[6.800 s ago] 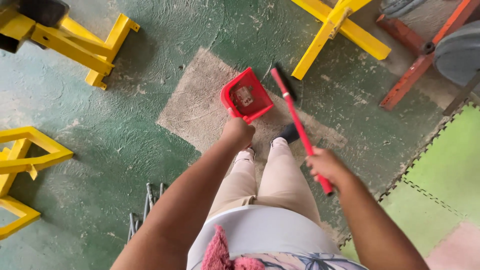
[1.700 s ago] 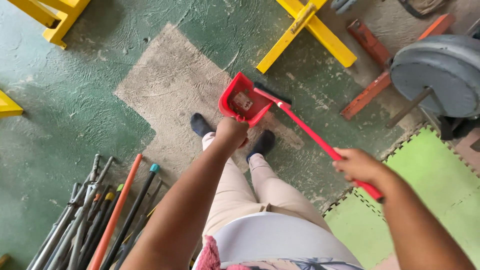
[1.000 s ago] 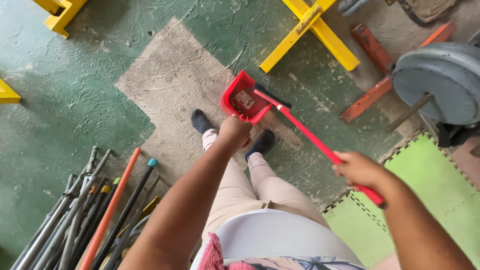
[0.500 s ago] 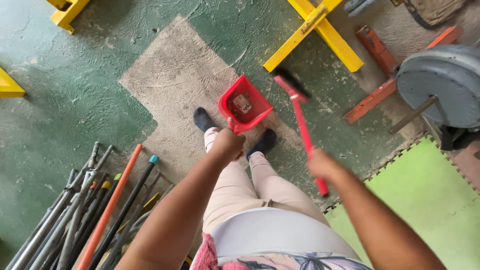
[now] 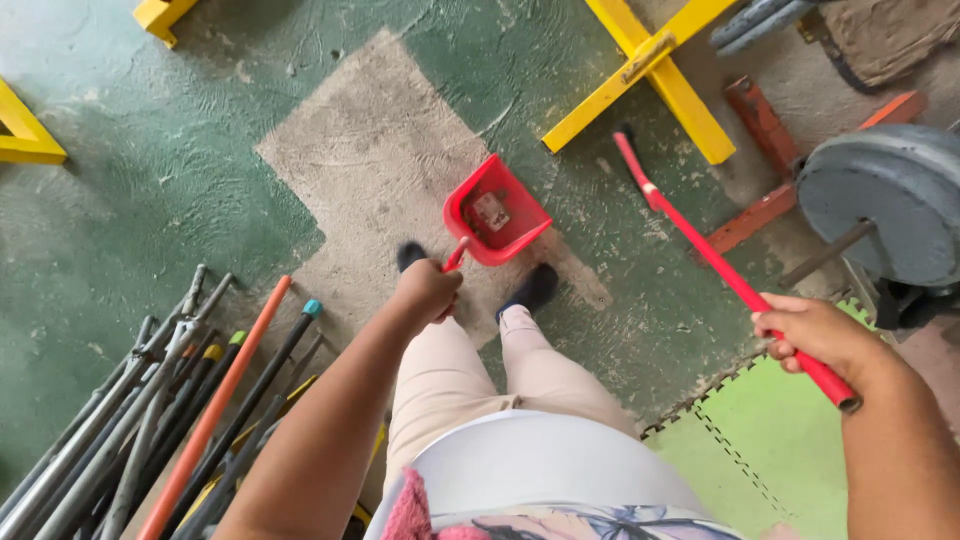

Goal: Sweeping debris into a dustpan across a gym floor.

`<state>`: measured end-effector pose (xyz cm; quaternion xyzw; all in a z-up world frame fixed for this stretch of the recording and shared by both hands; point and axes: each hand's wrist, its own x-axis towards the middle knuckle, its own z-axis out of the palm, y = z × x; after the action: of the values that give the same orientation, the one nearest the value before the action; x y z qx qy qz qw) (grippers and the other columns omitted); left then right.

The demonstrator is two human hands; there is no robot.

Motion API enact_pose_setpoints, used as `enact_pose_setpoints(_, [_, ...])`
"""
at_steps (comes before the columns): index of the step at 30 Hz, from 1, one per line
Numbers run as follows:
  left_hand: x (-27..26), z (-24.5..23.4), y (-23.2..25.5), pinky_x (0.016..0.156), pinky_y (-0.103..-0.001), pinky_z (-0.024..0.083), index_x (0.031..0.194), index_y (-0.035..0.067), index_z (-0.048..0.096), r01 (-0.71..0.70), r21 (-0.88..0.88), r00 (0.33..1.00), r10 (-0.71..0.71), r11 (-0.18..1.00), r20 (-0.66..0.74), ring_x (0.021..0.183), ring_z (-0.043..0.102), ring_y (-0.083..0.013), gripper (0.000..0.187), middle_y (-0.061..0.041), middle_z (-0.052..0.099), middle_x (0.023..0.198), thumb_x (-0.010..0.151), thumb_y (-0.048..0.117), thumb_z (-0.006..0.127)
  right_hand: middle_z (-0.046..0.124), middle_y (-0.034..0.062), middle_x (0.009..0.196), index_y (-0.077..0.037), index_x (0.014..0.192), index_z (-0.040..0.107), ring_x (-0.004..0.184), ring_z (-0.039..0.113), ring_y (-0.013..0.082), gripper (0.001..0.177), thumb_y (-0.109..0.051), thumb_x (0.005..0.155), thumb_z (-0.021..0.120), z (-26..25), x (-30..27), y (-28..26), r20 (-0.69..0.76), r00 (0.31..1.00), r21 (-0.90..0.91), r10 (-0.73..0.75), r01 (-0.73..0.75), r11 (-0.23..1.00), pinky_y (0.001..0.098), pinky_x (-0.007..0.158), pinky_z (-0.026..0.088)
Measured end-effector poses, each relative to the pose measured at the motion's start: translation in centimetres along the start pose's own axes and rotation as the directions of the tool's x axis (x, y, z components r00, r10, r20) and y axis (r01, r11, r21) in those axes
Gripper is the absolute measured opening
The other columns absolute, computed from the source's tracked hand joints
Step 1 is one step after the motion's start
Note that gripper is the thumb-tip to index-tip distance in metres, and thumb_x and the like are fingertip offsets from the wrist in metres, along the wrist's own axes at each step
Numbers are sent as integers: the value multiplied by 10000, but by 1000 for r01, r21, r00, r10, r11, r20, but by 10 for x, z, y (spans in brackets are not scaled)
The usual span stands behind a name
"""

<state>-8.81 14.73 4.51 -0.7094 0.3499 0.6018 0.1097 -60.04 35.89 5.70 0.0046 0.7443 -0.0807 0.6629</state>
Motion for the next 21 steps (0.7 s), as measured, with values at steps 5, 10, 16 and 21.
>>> enact_pose_setpoints(5, [-6,-34,1,460,-379,526,935,-36,654,-8,107,999,13,994,-50,520,646,-222,232,-121,662,669,925,196,646,505,9,723,-11,1037,578,524,425,93,192,-180,972,642,27,67,14,43,999,122,-27,21,992,267,427,353])
enact_pose_setpoints(10, [0,-46,-7,497,-369,565,911,-56,697,12,236,996,9,972,-87,532,698,-221,263,-142,704,663,917,206,676,489,-10,672,-58,924,559,497,459,100,169,-178,955,673,192,70,10,83,994,170,-77,62,983,273,417,371])
enact_pose_setpoints(16, [3,-65,-20,511,-381,605,916,-9,660,16,206,1000,-15,978,-10,544,718,-230,225,-124,703,659,938,206,598,526,46,704,-105,1138,562,498,472,150,178,-134,967,601,308,-4,-22,133,991,-156,-24,45,987,340,398,414])
enact_pose_setpoints(21, [-4,-110,-13,476,-358,573,915,95,655,41,196,998,-29,980,-63,509,682,-208,152,-103,684,624,916,238,602,558,6,804,-189,1468,536,506,416,84,541,-155,938,643,247,-63,-56,191,981,-94,9,9,996,269,398,338])
